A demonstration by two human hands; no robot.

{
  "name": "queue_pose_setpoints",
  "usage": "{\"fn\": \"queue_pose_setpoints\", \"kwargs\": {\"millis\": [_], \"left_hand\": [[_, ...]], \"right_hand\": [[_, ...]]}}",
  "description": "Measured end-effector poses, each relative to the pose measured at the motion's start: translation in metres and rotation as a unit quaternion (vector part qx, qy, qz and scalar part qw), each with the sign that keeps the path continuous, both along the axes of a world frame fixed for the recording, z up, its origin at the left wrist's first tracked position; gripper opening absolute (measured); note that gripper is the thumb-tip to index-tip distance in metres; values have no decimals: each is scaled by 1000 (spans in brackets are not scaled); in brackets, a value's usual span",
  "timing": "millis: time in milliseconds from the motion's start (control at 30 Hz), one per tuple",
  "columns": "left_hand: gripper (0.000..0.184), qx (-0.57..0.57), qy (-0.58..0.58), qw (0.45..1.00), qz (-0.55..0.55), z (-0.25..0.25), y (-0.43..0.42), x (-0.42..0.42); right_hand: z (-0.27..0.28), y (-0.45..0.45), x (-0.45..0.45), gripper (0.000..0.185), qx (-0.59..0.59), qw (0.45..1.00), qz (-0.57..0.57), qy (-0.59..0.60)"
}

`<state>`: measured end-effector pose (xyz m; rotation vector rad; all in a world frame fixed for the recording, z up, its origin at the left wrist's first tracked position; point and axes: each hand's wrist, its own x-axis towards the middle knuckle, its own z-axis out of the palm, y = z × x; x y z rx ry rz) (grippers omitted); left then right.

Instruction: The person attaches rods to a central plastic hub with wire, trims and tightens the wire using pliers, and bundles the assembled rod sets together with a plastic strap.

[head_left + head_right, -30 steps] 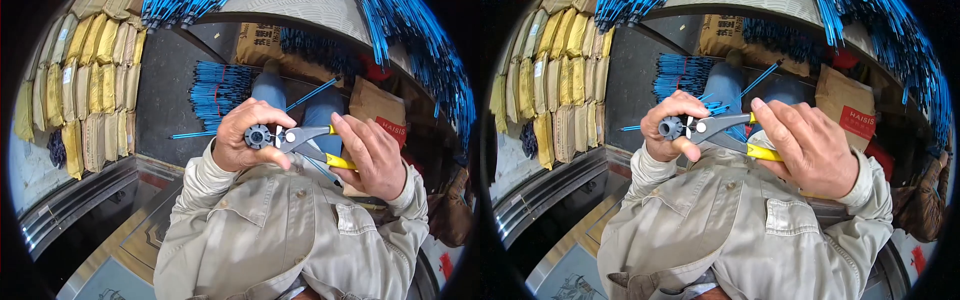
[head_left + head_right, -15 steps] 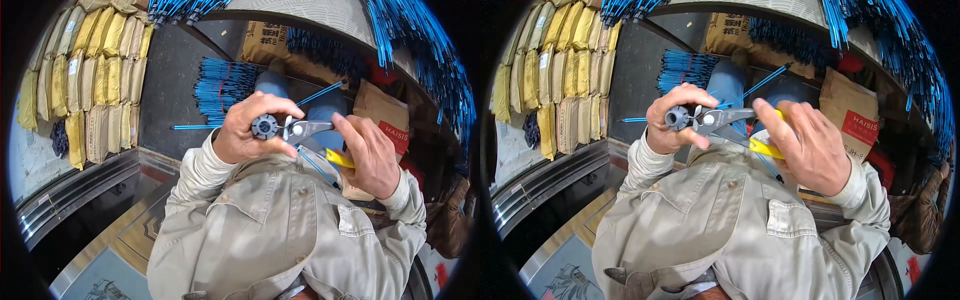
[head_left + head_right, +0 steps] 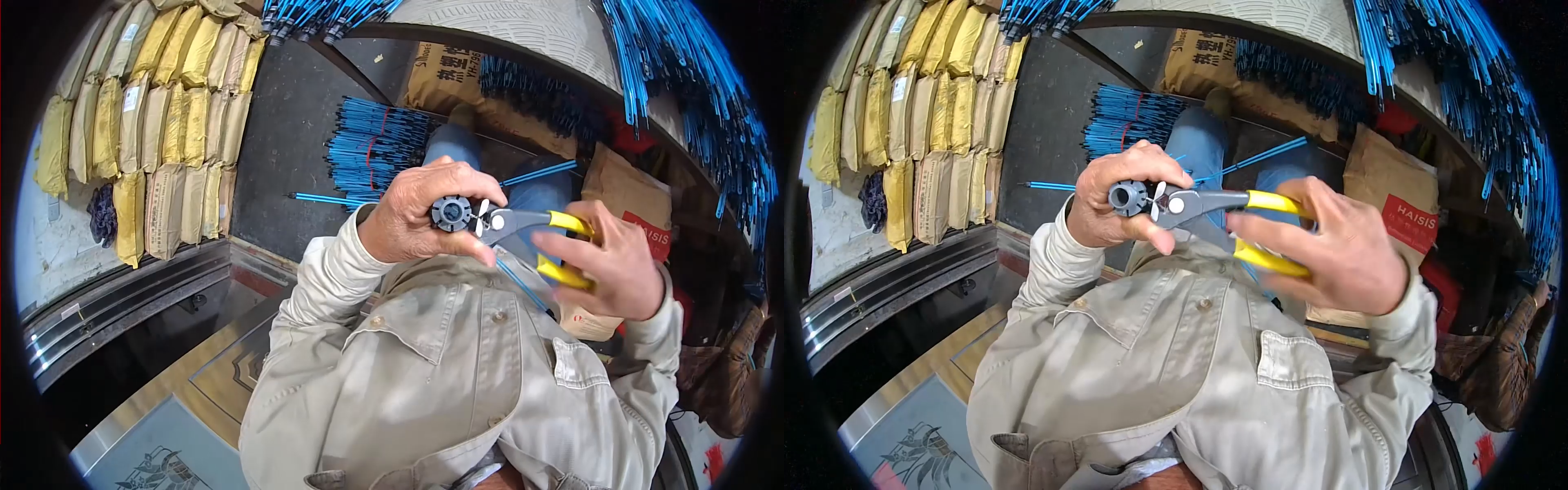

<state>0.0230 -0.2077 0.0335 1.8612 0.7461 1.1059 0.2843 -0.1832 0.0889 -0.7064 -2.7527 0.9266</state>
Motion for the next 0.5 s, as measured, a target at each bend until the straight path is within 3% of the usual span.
{"fn": "queue_pose_setpoints", "kwargs": {"millis": [33, 133, 300, 400, 500], "left_hand": [[59, -8, 1, 1000, 15, -1, -1, 2], [53, -5, -16, 998, 65, -3, -2, 12], [57, -24, 0, 992, 124, -4, -10, 9], [56, -16, -29, 985, 167, -8, -11, 13], [55, -19, -39, 981, 191, -8, -11, 15]], "right_hand": [[-4, -2, -2, 52, 0, 1000, -2, -2], [-27, -9, -6, 46, 218, 969, -119, -7], [-37, 2, -11, 42, 211, 972, -107, 12], [-65, 10, -23, 25, 206, 969, -101, 93], [-81, 14, -27, 22, 192, 971, -93, 108]]}}
